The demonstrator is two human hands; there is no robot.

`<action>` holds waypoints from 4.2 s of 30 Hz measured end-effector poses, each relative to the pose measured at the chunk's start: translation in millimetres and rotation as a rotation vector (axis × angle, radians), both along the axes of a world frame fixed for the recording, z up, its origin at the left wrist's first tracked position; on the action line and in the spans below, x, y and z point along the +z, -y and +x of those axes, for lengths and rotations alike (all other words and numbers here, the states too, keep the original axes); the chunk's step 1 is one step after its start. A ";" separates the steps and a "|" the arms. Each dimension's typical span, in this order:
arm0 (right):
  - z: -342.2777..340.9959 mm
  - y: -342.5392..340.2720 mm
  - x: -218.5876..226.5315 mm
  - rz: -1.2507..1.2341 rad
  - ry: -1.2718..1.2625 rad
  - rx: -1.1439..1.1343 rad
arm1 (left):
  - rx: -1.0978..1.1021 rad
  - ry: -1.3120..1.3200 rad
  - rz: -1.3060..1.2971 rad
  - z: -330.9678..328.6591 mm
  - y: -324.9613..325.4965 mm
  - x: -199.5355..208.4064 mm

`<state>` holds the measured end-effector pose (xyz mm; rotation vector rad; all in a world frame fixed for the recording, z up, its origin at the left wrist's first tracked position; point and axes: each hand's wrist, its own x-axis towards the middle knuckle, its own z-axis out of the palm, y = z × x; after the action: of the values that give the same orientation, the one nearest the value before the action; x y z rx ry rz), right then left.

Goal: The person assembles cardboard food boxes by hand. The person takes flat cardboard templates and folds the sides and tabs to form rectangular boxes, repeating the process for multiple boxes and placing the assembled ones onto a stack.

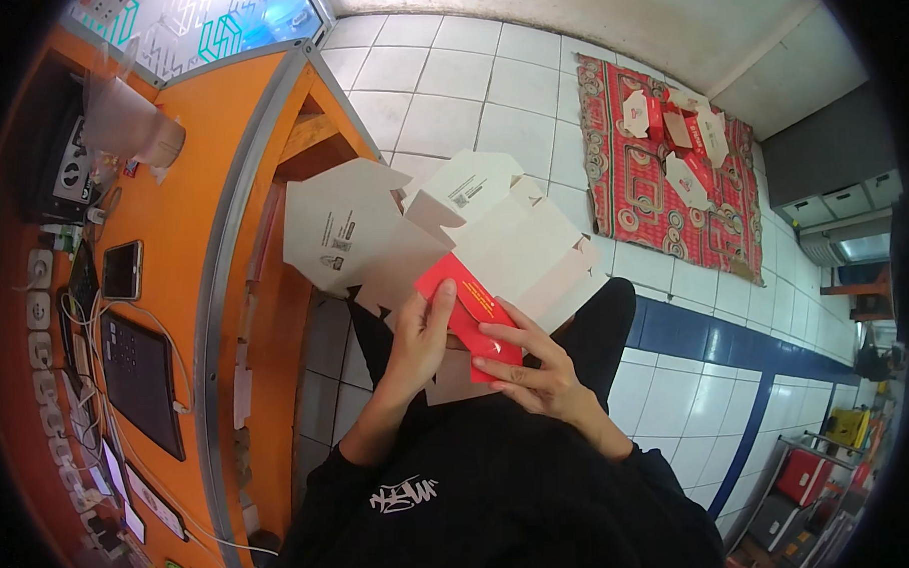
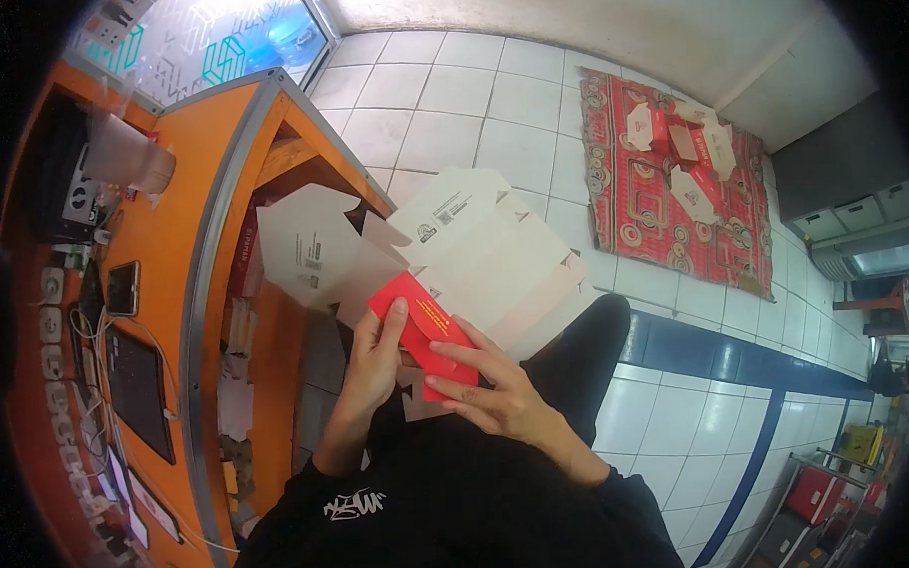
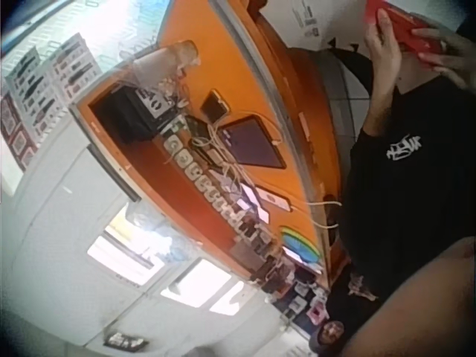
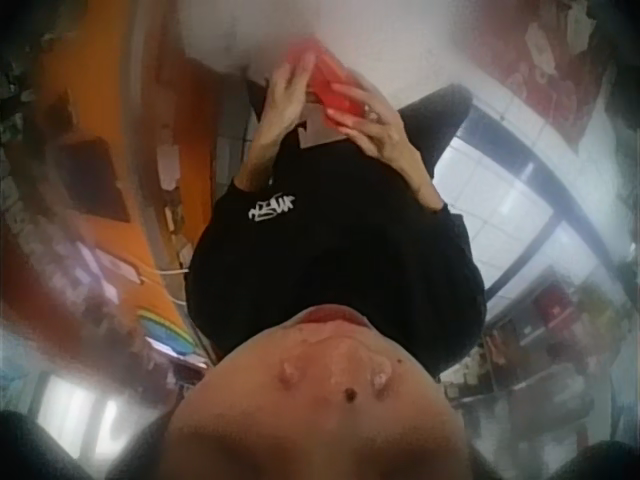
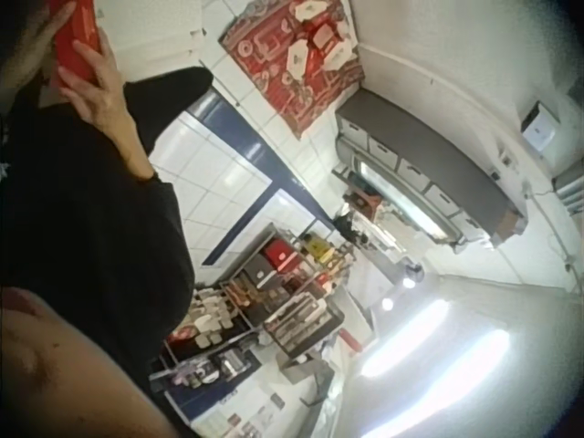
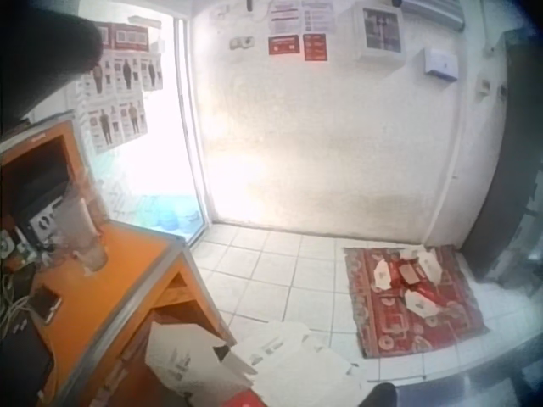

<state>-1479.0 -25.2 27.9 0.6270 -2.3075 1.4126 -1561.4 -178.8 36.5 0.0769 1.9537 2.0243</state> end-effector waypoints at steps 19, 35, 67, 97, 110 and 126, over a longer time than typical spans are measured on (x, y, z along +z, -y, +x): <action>-1.3 -23.0 -1.6 -0.620 0.524 -0.073 | -0.679 0.146 -0.015 20.7 38.9 -8.4; -18.8 -25.0 30.4 0.472 0.330 0.006 | -0.969 0.409 0.117 44.0 37.5 -41.5; -40.0 -89.5 -49.2 -1.101 0.560 -0.698 | -0.536 -0.510 -0.196 22.6 3.6 -9.2; -7.8 -37.0 36.5 0.155 0.591 0.010 | -1.082 0.411 0.142 18.4 14.3 -58.1; -34.2 -54.4 44.6 0.173 0.614 0.011 | -1.000 0.326 0.031 -4.9 7.8 -35.7; -32.9 -38.2 53.8 0.406 0.192 -0.256 | -0.195 0.242 0.249 -12.8 12.0 -38.4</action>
<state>-1511.9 13.0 81.7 0.2937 -2.7398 0.9301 -1574.1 -190.8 -1.9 0.0725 1.4846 2.0304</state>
